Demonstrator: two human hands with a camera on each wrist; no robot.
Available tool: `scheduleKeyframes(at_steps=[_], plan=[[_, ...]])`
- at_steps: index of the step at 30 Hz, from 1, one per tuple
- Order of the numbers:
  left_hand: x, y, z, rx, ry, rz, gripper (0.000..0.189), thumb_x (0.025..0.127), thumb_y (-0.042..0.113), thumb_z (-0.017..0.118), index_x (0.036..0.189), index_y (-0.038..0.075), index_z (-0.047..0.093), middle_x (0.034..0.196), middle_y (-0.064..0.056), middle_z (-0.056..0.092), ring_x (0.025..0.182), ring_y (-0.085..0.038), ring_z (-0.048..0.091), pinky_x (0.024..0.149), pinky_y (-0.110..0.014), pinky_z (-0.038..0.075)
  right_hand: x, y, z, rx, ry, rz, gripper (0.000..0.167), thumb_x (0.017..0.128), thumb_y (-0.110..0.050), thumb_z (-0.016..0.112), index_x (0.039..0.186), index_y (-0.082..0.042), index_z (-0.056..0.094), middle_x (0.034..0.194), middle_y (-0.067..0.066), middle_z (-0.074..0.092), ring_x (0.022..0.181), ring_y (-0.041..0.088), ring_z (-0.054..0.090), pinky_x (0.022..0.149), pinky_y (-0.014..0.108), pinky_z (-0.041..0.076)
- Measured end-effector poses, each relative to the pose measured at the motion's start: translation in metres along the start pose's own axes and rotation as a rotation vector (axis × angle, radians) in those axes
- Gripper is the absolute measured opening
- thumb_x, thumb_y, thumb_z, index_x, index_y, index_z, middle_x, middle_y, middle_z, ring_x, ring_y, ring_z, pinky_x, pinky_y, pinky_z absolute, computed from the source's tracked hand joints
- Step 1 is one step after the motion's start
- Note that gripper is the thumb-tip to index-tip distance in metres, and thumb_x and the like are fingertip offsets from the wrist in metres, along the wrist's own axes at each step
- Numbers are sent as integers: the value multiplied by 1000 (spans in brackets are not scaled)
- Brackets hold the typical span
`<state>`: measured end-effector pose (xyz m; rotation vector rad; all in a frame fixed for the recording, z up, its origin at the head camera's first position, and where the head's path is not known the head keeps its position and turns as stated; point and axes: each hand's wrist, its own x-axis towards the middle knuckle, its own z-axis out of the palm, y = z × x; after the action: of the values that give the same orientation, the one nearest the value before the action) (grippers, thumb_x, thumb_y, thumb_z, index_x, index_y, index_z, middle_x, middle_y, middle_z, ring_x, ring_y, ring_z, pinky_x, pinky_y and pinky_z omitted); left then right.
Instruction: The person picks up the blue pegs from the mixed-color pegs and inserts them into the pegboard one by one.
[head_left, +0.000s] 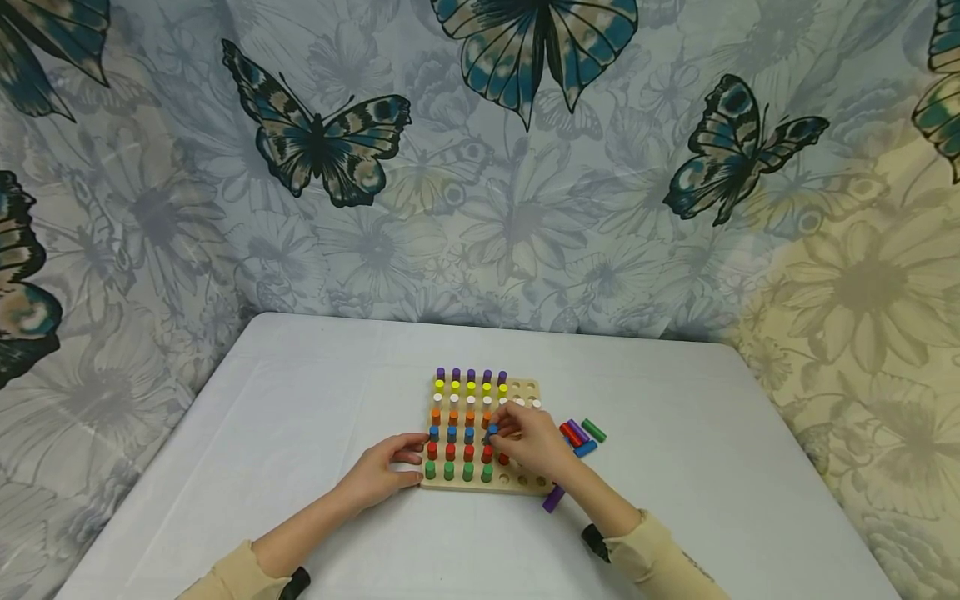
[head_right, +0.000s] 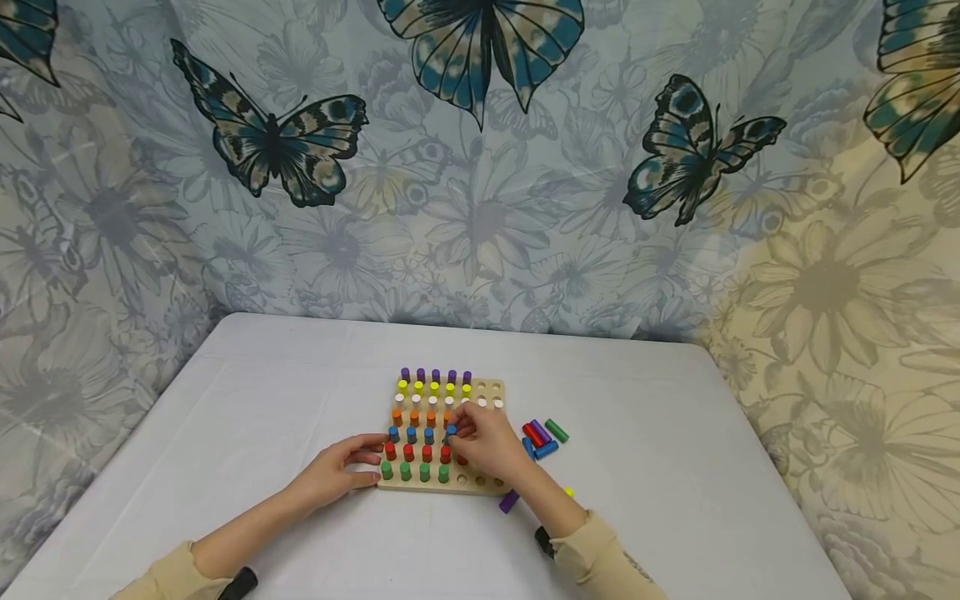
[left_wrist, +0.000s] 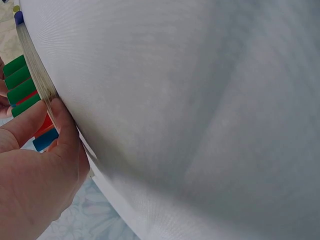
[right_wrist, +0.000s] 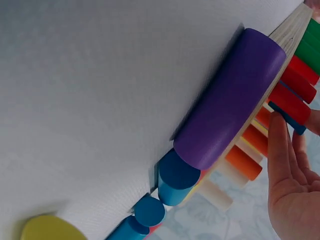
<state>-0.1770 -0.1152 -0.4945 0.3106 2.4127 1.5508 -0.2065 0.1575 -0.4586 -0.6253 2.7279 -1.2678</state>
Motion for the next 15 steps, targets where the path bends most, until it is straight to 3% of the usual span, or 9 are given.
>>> scheduleKeyframes(at_steps=[15], plan=[[-3,2,-1,-23,5,12,55,82,3,76,133,2,56,122,-8,61,104,-22,62,90,-38,50,1,3,4,-20,-36,-51,15,89,-4,69,103,-2,65,99,8,68,88,16,66,77,26,54]])
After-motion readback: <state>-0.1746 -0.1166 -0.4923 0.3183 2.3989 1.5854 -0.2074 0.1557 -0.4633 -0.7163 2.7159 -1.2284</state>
